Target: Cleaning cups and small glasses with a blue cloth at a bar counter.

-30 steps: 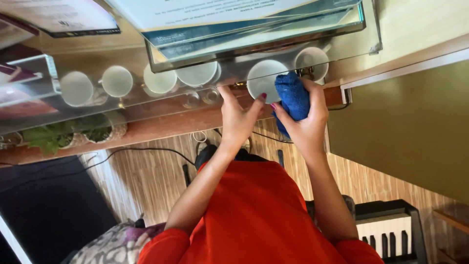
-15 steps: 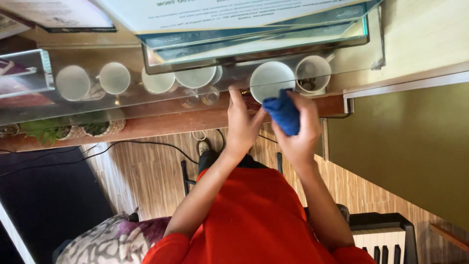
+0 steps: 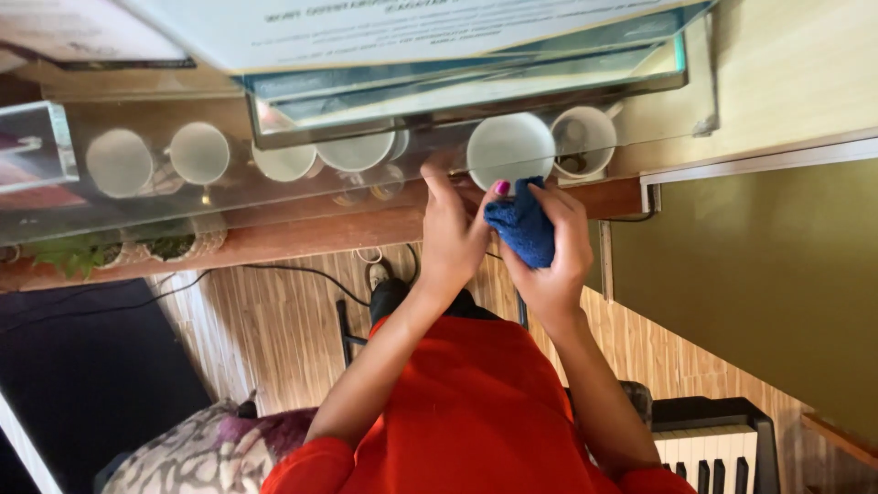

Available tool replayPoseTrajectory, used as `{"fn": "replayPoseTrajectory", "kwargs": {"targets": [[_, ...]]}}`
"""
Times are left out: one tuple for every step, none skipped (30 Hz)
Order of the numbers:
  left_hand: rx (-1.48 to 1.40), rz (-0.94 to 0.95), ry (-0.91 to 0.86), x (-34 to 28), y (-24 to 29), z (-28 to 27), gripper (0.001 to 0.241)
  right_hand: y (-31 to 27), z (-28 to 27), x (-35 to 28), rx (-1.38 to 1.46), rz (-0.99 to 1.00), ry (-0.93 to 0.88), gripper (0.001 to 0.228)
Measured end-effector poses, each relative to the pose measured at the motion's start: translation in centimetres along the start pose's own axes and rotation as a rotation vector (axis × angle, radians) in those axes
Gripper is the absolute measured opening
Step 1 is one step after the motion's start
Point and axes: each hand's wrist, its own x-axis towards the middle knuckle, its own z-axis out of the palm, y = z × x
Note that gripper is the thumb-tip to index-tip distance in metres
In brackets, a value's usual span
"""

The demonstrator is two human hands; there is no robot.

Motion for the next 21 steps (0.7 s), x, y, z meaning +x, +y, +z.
{"fn": "replayPoseTrajectory", "kwargs": {"targets": [[0.001, -0.006, 0.005, -0.2, 0.4, -0.2, 0.054, -0.1, 0.0, -0.3, 0.002, 0.001, -0.007, 0.056], [0.082, 0.145, 0.078, -0.4, 0.7, -0.5, 0.052, -0.3, 0.1, -0.5, -0.008, -0.010, 0.005, 0.055], [0.163, 0.297, 0.146, -0.7, 1.1, -0.9, 0.049, -0.5, 0.2, -0.8, -0.019, -0.020, 0.017, 0.054], [0.166, 0.293, 0.157, -1.0, 1.6, -1.6, 0.049, -0.6, 0.2, -0.9, -0.013, -0.025, 0.007, 0.054], [0.113, 0.097, 0.131, -1.2, 2.1, -2.3, 0.045, -0.8, 0.3, -1.2, 0.015, -0.042, -0.011, 0.054], [0.053, -0.097, 0.102, -1.5, 2.6, -3.0, 0.041, -0.9, 0.4, -1.3, 0.046, -0.061, -0.032, 0.054], [0.054, -0.101, 0.120, -2.1, 1.8, -3.6, 0.041, -1.1, 0.9, -1.5, 0.055, -0.069, -0.045, 0.054], [0.032, -0.081, 0.111, -2.8, 0.9, -4.4, 0.026, -1.3, 1.4, -1.7, 0.084, -0.072, -0.102, 0.054], [0.010, -0.060, 0.102, -3.6, 0.0, -5.2, 0.011, -1.7, 2.0, -2.1, 0.113, -0.076, -0.160, 0.054], [0.011, -0.067, 0.124, -4.1, -0.4, -6.0, 0.011, -2.0, 2.7, -2.3, 0.123, -0.084, -0.179, 0.054], [0.006, -0.092, 0.121, -4.7, -0.8, -6.8, 0.008, -2.4, 3.4, -2.6, 0.137, -0.107, -0.230, 0.054], [-0.001, -0.117, 0.120, -5.2, -1.2, -7.6, 0.006, -2.8, 4.2, -2.8, 0.151, -0.133, -0.283, 0.053], [-0.002, -0.123, 0.145, -5.8, -1.8, -8.4, 0.006, -3.0, 5.0, -3.1, 0.161, -0.144, -0.304, 0.053], [-0.007, -0.134, 0.180, -6.2, -2.4, -9.1, 0.003, -3.1, 5.8, -3.4, 0.174, -0.123, -0.357, 0.054], [-0.012, -0.145, 0.215, -6.8, -3.0, -9.8, 0.003, -3.3, 6.7, -3.8, 0.187, -0.103, -0.410, 0.054], [-0.014, -0.151, 0.240, -7.3, -3.7, -10.6, 0.003, -3.6, 7.5, -4.0, 0.195, -0.115, -0.431, 0.054], [-0.033, -0.124, 0.272, -7.8, -4.4, -11.3, 0.011, -3.8, 8.2, -4.2, 0.186, -0.103, -0.474, 0.054], [-0.049, -0.098, 0.302, -8.4, -5.3, -12.1, 0.019, -4.0, 9.1, -4.5, 0.178, -0.089, -0.515, 0.054], [-0.049, -0.104, 0.326, -8.8, -5.8, -12.7, 0.019, -4.4, 9.8, -4.5, 0.186, -0.100, -0.537, 0.054], [-0.023, -0.131, 0.336, -9.0, -6.3, -13.5, 0.022, -4.9, 10.6, -4.4, 0.202, -0.134, -0.561, 0.055], [0.002, -0.159, 0.345, -9.3, -6.7, -14.2, 0.025, -5.3, 11.4, -4.4, 0.219, -0.168, -0.586, 0.056]]}}
